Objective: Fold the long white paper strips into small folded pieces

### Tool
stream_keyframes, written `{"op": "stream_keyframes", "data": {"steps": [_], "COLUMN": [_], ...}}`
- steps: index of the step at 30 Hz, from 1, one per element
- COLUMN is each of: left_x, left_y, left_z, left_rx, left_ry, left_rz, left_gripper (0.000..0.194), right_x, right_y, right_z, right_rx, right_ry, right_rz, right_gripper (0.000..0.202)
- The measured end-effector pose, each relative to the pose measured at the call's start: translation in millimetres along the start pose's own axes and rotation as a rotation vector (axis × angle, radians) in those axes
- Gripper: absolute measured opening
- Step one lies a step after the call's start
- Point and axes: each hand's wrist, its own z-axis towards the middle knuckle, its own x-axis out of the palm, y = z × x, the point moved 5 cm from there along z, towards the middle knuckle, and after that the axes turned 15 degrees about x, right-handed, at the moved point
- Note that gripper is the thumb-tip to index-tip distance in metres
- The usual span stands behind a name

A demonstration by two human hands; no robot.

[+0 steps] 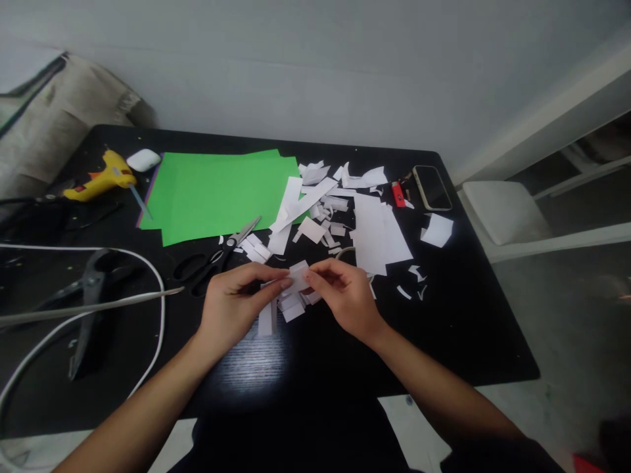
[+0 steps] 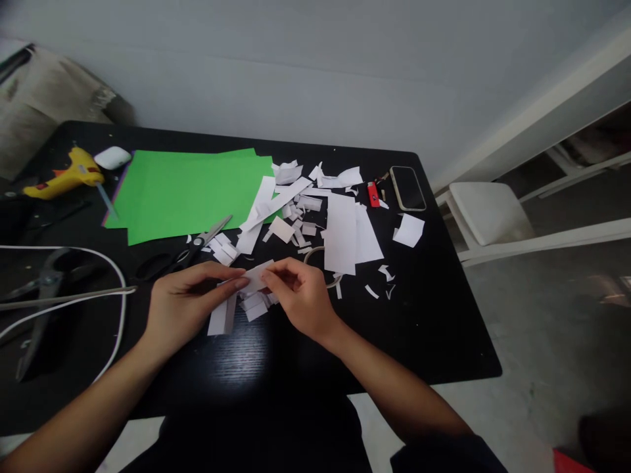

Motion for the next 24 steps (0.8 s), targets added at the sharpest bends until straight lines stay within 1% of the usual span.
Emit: {"op": "stream_keyframes", "data": {"steps": [7,13,19,24], "left_x": [0.2,-3.2,-2.6,-3.6], "left_y": [-2.7,-0.6,0.3,4.4], "left_z": [1.9,1.3,2.0,1.9], "left_rx": [0.017,-0.050,-0.083,-0.114], "left_ry": [0.013,-0.068,-0.088,-0.120], "left_rz": [-0.024,-0.026,-0.024,-0.046], "left_gripper": [0.009,0.008,0.007,0.008], "right_x": [-1.0,0.2,-1.3,0.0], "right_y": [0.5,-1.7,1.4,-3.6], "right_z": [0.1,2.7,-0.6,2.8], "right_rx": [-0.016,0.029,-0.017,0.005], "right_ry": [-0.030,0.049,0.014,0.032], "right_rz": [-0.001,0.034,0.000,0.029], "right_gripper": [0.024,0.023,0.020,0.022]}}
